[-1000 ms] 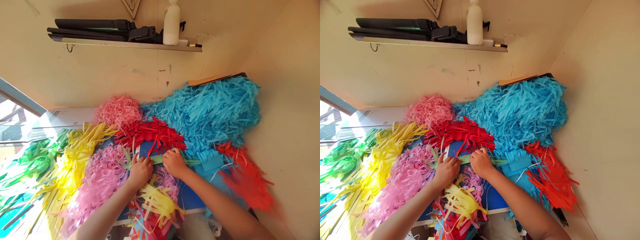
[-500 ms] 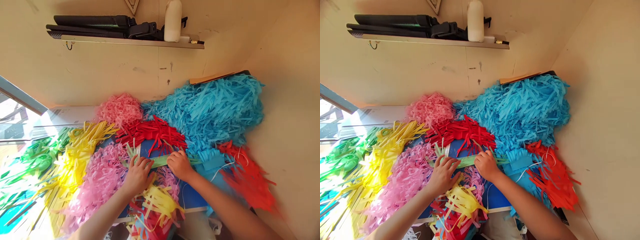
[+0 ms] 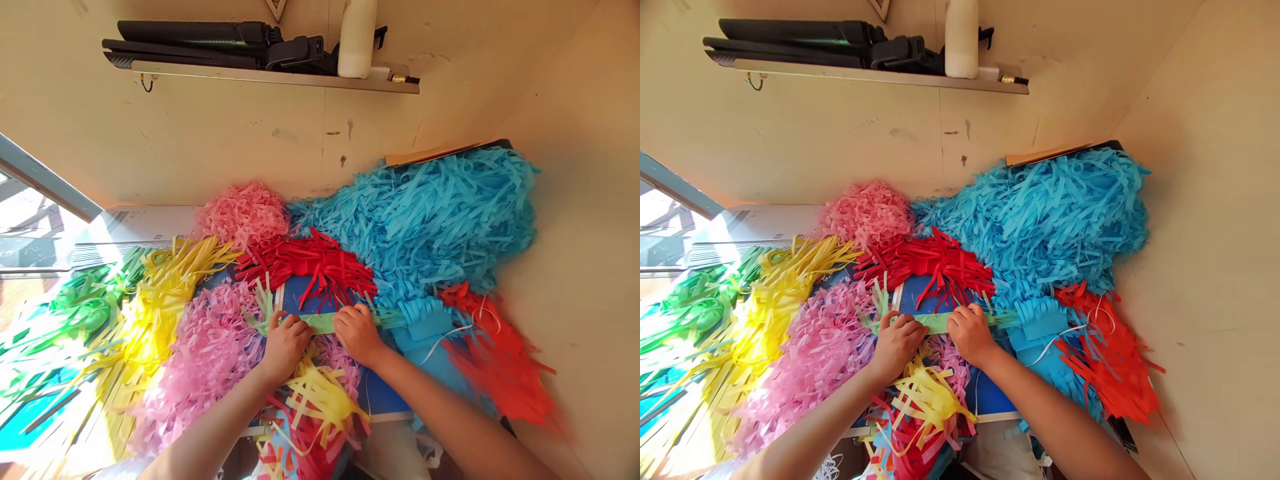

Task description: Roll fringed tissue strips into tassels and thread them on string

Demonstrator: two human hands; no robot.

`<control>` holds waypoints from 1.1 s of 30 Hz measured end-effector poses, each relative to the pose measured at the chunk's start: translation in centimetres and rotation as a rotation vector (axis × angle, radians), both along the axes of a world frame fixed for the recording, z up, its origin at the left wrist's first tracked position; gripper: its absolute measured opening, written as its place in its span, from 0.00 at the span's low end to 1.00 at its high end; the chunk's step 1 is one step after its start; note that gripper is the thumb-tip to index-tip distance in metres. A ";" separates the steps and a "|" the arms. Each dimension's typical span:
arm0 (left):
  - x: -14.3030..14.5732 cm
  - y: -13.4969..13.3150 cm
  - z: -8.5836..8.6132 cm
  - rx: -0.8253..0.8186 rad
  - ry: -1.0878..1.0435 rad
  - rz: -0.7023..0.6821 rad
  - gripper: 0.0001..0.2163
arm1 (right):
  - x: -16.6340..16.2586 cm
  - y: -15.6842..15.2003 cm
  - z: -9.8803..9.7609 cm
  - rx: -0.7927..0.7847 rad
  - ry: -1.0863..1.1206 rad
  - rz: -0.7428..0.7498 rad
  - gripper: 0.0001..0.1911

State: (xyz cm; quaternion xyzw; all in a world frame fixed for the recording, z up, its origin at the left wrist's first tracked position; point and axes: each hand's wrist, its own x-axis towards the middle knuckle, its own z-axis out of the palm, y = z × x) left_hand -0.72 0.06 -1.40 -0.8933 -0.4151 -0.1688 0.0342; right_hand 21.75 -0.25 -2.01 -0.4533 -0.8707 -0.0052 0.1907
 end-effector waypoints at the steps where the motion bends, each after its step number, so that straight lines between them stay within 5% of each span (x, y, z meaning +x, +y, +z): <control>1: 0.0 0.0 0.0 -0.009 0.005 0.002 0.07 | 0.0 0.0 0.0 -0.017 0.002 -0.001 0.07; 16: -2.8 2.5 1.0 -0.321 -0.089 0.075 0.13 | 1.0 1.7 1.0 -0.339 0.078 -0.177 0.09; 33: -1.1 2.8 0.5 -0.242 0.017 0.236 0.15 | 0.0 3.1 0.1 -0.290 -0.071 -0.287 0.10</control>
